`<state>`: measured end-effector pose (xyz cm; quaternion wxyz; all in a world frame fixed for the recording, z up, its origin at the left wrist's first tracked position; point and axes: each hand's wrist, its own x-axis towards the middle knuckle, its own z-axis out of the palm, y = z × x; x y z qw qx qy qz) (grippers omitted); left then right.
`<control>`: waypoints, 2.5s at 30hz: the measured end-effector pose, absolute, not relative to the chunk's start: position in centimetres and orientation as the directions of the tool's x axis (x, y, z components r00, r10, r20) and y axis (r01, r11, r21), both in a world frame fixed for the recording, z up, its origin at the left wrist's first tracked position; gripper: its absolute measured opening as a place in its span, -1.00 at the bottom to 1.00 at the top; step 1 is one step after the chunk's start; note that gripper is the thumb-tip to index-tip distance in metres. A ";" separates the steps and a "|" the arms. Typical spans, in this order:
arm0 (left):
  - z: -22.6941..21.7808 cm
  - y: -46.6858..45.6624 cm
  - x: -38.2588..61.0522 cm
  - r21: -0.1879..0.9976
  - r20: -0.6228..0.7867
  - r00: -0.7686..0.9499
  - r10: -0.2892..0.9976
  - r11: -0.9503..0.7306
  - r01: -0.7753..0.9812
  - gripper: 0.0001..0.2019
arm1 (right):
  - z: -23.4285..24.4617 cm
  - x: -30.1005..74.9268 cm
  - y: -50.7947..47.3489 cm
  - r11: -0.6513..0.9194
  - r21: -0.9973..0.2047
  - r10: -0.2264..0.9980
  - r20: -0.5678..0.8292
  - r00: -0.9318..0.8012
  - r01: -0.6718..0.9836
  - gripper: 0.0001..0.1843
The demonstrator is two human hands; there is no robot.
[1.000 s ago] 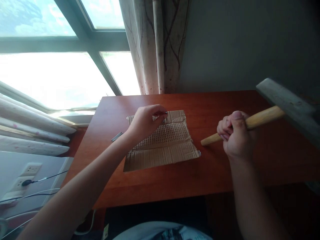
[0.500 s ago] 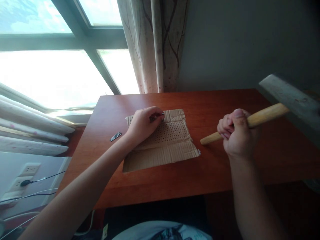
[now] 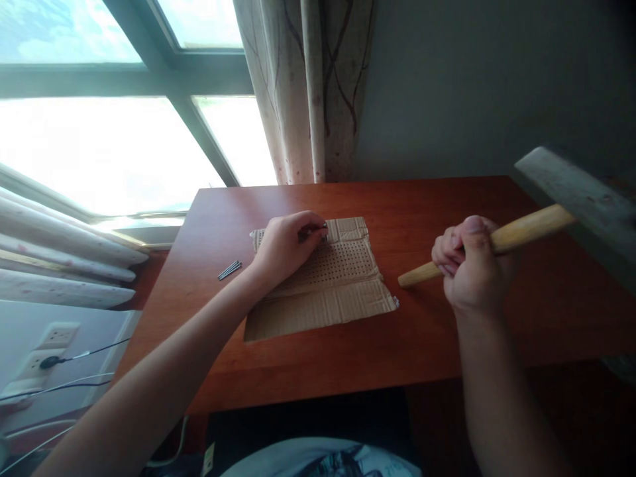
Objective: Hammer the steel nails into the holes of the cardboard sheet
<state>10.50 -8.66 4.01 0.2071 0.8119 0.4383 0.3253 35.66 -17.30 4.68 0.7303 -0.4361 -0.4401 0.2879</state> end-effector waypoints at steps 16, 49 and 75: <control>3.7 -8.6 10.7 0.680 0.345 0.371 0.862 -0.502 0.535 -0.93 | 4.6 35.5 -17.2 0.421 -0.907 0.828 0.379 0.412 -0.012 -0.52; 2.9 -7.9 10.7 0.618 0.369 0.431 0.823 -0.564 0.548 -0.90 | 11.2 32.4 -14.5 0.231 -0.280 0.971 0.122 -0.204 0.932 -0.66; 2.9 -8.0 10.6 0.600 0.385 0.445 0.808 -0.586 0.545 -0.90 | 10.3 32.6 -14.7 0.206 -0.284 0.976 0.122 -0.178 0.937 -0.68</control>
